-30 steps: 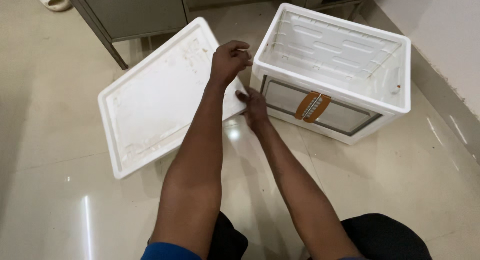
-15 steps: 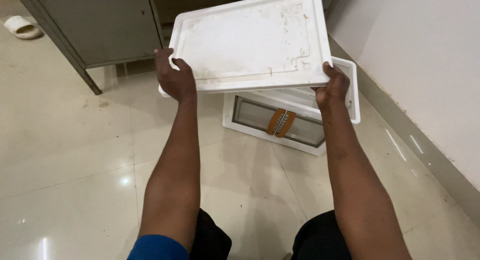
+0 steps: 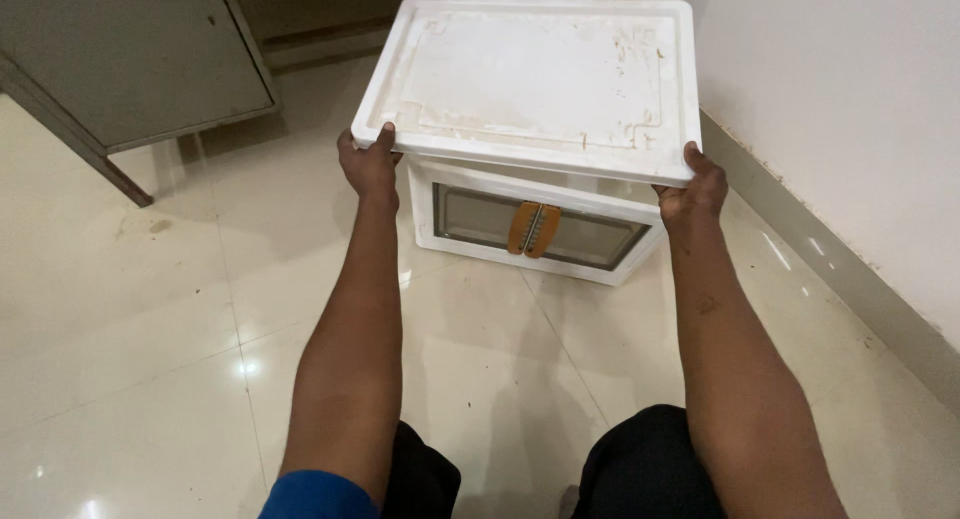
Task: The person assembles a white plastic storage box by inserting a frame, attaching the lid, and stacking it with other boxes. They then disassemble the box by removing the lid and frame, folding it flat, and reassembling it again.
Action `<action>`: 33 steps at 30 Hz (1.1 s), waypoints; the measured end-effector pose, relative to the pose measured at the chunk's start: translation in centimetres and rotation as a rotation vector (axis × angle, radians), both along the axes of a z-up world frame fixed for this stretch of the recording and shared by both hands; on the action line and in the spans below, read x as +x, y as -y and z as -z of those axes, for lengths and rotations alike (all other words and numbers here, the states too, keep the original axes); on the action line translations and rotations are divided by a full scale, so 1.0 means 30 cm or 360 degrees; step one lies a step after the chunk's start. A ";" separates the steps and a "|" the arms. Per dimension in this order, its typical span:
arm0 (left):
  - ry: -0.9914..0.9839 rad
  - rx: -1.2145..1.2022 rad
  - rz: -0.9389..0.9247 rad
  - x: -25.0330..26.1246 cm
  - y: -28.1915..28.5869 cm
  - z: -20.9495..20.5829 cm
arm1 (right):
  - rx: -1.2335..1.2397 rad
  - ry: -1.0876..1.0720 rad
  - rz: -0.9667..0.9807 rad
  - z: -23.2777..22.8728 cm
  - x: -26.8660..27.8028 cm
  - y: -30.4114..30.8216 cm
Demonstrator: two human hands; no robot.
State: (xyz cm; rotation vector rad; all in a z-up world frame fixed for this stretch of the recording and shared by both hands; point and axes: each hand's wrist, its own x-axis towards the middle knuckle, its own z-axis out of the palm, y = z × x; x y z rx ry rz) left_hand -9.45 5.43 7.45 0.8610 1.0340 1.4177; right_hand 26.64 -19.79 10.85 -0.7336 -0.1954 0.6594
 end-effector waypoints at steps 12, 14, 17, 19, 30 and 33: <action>-0.0408 0.0172 0.0121 0.065 -0.048 0.182 | -0.0099 -0.0150 0.0004 0.126 0.099 0.092; -0.0476 0.0100 0.0121 0.066 -0.043 0.192 | -0.0114 -0.0146 0.0007 0.137 0.101 0.089; -0.0479 0.0097 0.0183 0.074 -0.032 0.204 | -0.0146 -0.0133 0.0021 0.158 0.119 0.093; -0.0447 0.0101 0.0206 0.080 -0.031 0.210 | -0.0160 -0.0073 -0.0022 0.170 0.137 0.084; -0.0355 0.0198 0.0213 0.109 -0.034 0.248 | -0.0785 0.0139 0.0325 0.188 0.115 0.024; -0.0504 0.0089 0.0209 0.108 -0.034 0.241 | -0.1362 0.0609 0.0619 0.210 0.117 0.011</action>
